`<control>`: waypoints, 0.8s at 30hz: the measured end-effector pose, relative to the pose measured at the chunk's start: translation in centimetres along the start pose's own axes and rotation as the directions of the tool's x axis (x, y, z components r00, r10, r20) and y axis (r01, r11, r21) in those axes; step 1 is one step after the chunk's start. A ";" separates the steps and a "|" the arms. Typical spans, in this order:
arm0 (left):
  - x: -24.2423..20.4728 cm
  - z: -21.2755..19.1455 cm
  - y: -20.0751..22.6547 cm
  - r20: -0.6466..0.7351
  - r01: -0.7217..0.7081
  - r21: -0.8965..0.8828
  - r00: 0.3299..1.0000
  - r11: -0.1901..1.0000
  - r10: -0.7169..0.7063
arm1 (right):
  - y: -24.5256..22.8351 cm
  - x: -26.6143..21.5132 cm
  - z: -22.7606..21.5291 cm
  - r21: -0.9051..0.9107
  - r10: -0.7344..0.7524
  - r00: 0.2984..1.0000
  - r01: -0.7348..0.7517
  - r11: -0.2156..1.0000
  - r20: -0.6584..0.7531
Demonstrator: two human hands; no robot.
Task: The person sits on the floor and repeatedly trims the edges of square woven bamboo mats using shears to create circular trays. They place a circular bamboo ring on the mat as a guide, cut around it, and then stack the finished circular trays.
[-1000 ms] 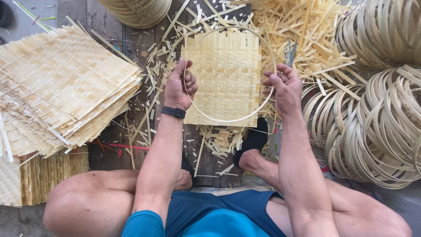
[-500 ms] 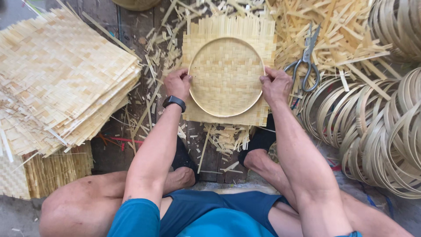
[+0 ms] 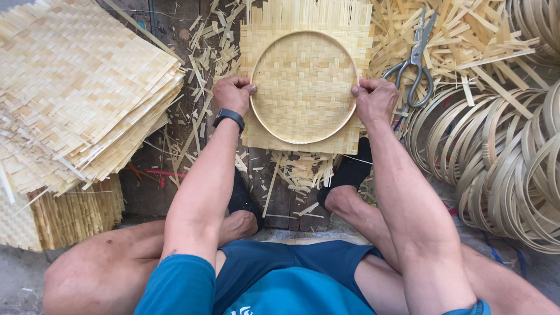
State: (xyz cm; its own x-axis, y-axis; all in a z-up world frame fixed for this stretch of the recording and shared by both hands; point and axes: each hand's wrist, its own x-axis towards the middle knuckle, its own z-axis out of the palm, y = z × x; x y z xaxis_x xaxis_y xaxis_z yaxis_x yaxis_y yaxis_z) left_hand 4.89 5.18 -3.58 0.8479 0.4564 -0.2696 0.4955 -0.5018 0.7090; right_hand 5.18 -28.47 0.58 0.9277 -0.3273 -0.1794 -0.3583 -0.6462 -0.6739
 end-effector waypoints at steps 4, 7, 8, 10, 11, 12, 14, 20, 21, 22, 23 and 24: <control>0.2 0.1 -0.1 0.009 0.022 -0.034 1.000 0.999 -0.022 | 0.2 0.1 0.2 0.032 0.109 0.994 -0.109 0.993 0.024; 0.1 0.3 -0.8 0.021 -0.020 -0.125 1.000 0.992 0.023 | 0.6 -0.2 -0.1 0.049 0.057 0.998 -0.056 0.997 -0.011; 0.2 0.1 -1.0 0.025 -0.024 -0.138 0.999 0.990 0.028 | 0.6 -0.3 -0.1 0.057 0.048 0.999 -0.048 0.997 -0.009; 0.4 0.0 -1.1 0.040 -0.008 -0.151 0.999 0.988 0.014 | 0.4 -0.3 -0.1 0.073 0.029 1.000 -0.028 0.997 -0.004; 0.5 -0.1 -1.1 0.050 0.012 -0.151 0.999 0.988 -0.005 | 0.3 -0.2 -0.1 0.080 0.033 0.999 -0.033 0.996 0.003; 0.6 0.0 -1.1 0.064 0.035 -0.150 0.998 0.988 -0.025 | 0.4 -0.3 -0.2 0.084 0.041 0.999 -0.041 0.996 0.012; 0.9 0.1 -1.3 0.087 0.051 -0.181 0.996 0.982 -0.035 | 0.7 -0.2 -0.2 0.101 0.062 0.998 -0.065 0.993 0.033; 1.0 0.2 -1.7 0.157 0.183 -0.369 0.979 0.911 -0.133 | 0.4 0.0 -0.2 0.194 0.117 0.990 -0.131 0.972 0.082; 1.3 0.3 -1.5 0.144 0.172 -0.358 0.981 0.918 -0.127 | 0.3 0.2 -0.2 0.168 0.121 0.990 -0.132 0.977 0.074; 1.0 0.5 -1.7 0.121 0.150 -0.325 0.986 0.934 -0.116 | 0.4 0.1 -0.3 0.133 0.123 0.990 -0.132 0.982 0.073; 0.8 0.7 -2.0 0.097 0.128 -0.291 0.990 0.948 -0.104 | 0.5 0.2 -0.3 0.137 0.126 0.990 -0.134 0.981 0.070; 0.5 0.9 -2.4 0.075 0.111 -0.253 0.993 0.961 -0.095 | 0.7 0.1 -0.3 0.142 0.131 0.989 -0.139 0.980 0.070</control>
State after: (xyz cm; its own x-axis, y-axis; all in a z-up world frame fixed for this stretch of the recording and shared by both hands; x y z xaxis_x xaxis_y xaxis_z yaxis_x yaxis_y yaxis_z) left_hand 4.30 5.97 -6.01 0.8089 0.4452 -0.3840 0.5228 -0.2459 0.8162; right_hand 4.97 -29.19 0.27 0.8780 -0.3600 -0.3155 -0.4657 -0.4901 -0.7368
